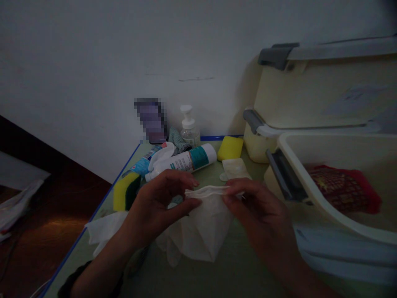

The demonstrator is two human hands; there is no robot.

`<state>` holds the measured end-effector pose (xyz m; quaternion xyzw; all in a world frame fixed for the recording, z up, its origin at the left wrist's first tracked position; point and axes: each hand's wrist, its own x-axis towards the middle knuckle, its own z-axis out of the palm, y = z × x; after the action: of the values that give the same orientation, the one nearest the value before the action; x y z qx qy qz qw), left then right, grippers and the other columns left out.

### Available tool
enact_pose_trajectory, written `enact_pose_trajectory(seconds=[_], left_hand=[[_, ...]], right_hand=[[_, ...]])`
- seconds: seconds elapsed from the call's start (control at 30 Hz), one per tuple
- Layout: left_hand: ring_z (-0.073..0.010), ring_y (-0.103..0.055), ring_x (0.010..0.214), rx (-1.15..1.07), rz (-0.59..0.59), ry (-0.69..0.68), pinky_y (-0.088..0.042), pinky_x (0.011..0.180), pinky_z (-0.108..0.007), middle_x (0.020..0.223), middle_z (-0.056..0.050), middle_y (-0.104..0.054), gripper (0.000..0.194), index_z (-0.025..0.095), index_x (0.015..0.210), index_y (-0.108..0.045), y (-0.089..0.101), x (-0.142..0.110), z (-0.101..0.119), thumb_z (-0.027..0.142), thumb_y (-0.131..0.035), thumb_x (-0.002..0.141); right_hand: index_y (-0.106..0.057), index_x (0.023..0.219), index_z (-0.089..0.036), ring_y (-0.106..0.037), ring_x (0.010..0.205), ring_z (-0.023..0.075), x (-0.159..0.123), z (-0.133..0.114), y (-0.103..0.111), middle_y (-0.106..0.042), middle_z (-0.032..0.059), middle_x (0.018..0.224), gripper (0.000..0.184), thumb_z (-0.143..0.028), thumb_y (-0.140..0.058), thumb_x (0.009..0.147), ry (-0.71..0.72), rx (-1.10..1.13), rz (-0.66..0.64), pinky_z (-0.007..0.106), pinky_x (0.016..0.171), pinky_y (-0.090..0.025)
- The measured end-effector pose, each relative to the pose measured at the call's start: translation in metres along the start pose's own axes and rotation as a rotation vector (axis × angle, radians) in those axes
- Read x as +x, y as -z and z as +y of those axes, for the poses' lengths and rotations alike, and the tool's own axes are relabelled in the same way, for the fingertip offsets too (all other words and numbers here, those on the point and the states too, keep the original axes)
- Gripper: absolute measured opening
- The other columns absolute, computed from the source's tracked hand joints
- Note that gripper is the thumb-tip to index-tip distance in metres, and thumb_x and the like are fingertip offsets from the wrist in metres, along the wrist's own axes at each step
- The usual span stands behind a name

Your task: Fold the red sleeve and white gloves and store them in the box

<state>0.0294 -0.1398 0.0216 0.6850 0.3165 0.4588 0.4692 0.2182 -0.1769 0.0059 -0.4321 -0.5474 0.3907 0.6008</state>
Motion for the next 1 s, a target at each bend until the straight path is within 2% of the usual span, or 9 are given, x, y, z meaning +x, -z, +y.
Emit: enact_pose_trajectory(seconds=[0.1, 0.27, 0.43, 0.5, 0.67, 0.83, 0.93, 1.0], left_hand=[[-0.0117, -0.061, 0.080, 0.054, -0.004, -0.025, -0.052, 0.070, -0.021, 0.087, 0.000, -0.064, 0.024, 0.021, 0.091, -0.061, 0.000, -0.001, -0.001, 0.005, -0.067, 0.075], [-0.0124, -0.062, 0.076, 0.154, 0.057, -0.046, -0.052, 0.069, -0.021, 0.081, -0.001, -0.065, 0.014, 0.019, 0.083, -0.063, 0.001, -0.001, 0.002, 0.008, -0.066, 0.076], [-0.0116, -0.062, 0.072, 0.231, 0.122, -0.053, -0.051, 0.064, -0.019, 0.080, 0.001, -0.067, 0.012, 0.022, 0.086, -0.064, 0.004, 0.000, 0.004, 0.011, -0.062, 0.080], [-0.0124, -0.062, 0.075, 0.263, 0.091, -0.083, -0.051, 0.066, -0.020, 0.083, 0.000, -0.067, 0.016, 0.022, 0.089, -0.065, 0.006, 0.001, 0.005, 0.010, -0.058, 0.083], [-0.0143, -0.062, 0.081, 0.326, -0.081, -0.145, -0.050, 0.071, -0.023, 0.090, -0.003, -0.064, 0.021, 0.021, 0.090, -0.067, 0.004, 0.002, 0.010, 0.007, -0.053, 0.083], [-0.0160, -0.059, 0.079, 0.303, -0.040, -0.105, -0.050, 0.071, -0.026, 0.086, -0.003, -0.061, 0.025, 0.020, 0.093, -0.061, -0.002, 0.001, 0.004, 0.011, -0.069, 0.072], [-0.0147, -0.058, 0.074, 0.292, 0.005, -0.075, -0.049, 0.068, -0.025, 0.079, -0.002, -0.059, 0.016, 0.019, 0.085, -0.060, -0.001, 0.001, 0.001, 0.010, -0.067, 0.074], [-0.0152, -0.059, 0.075, 0.280, -0.021, -0.097, -0.049, 0.069, -0.026, 0.080, -0.003, -0.060, 0.013, 0.018, 0.083, -0.060, 0.002, 0.001, 0.002, 0.010, -0.066, 0.075]], right_hand=[[-0.061, 0.084, -0.029, -0.058, 0.084, 0.0041, 0.000, 0.000, 0.000, -0.062, -0.0082, 0.084, 0.016, -0.014, -0.057, 0.082, 0.016, -0.037, -0.017, 0.009, 0.073, -0.047], [-0.060, 0.085, -0.028, -0.058, 0.082, 0.0048, -0.001, -0.002, -0.001, -0.062, -0.0075, 0.086, 0.014, -0.015, -0.059, 0.081, -0.002, -0.059, -0.012, 0.010, 0.071, -0.047], [-0.061, 0.084, -0.029, -0.059, 0.082, 0.0068, 0.000, -0.001, 0.000, -0.063, -0.0068, 0.086, 0.012, -0.018, -0.063, 0.079, 0.006, -0.077, -0.018, 0.014, 0.071, -0.048], [-0.061, 0.082, -0.029, -0.060, 0.082, 0.0079, 0.001, 0.001, 0.000, -0.063, -0.0064, 0.085, 0.010, -0.021, -0.066, 0.078, -0.001, -0.087, -0.015, 0.016, 0.070, -0.049], [-0.061, 0.077, -0.026, -0.059, 0.080, 0.0116, 0.000, 0.003, 0.001, -0.061, -0.0031, 0.084, 0.010, -0.026, -0.070, 0.074, -0.030, -0.057, 0.010, 0.022, 0.068, -0.050], [-0.060, 0.080, -0.026, -0.059, 0.081, 0.0125, 0.000, 0.000, 0.000, -0.060, -0.0013, 0.086, 0.005, -0.025, -0.065, 0.079, -0.034, -0.009, 0.013, 0.024, 0.070, -0.050], [-0.060, 0.079, -0.025, -0.058, 0.081, 0.0132, 0.000, -0.002, 0.001, -0.060, -0.0004, 0.085, 0.003, -0.023, -0.062, 0.081, -0.023, -0.001, 0.009, 0.024, 0.070, -0.050], [-0.059, 0.078, -0.024, -0.057, 0.083, 0.0128, 0.000, -0.002, 0.002, -0.059, -0.0005, 0.086, 0.006, -0.020, -0.060, 0.081, -0.014, 0.000, -0.003, 0.023, 0.071, -0.050]])
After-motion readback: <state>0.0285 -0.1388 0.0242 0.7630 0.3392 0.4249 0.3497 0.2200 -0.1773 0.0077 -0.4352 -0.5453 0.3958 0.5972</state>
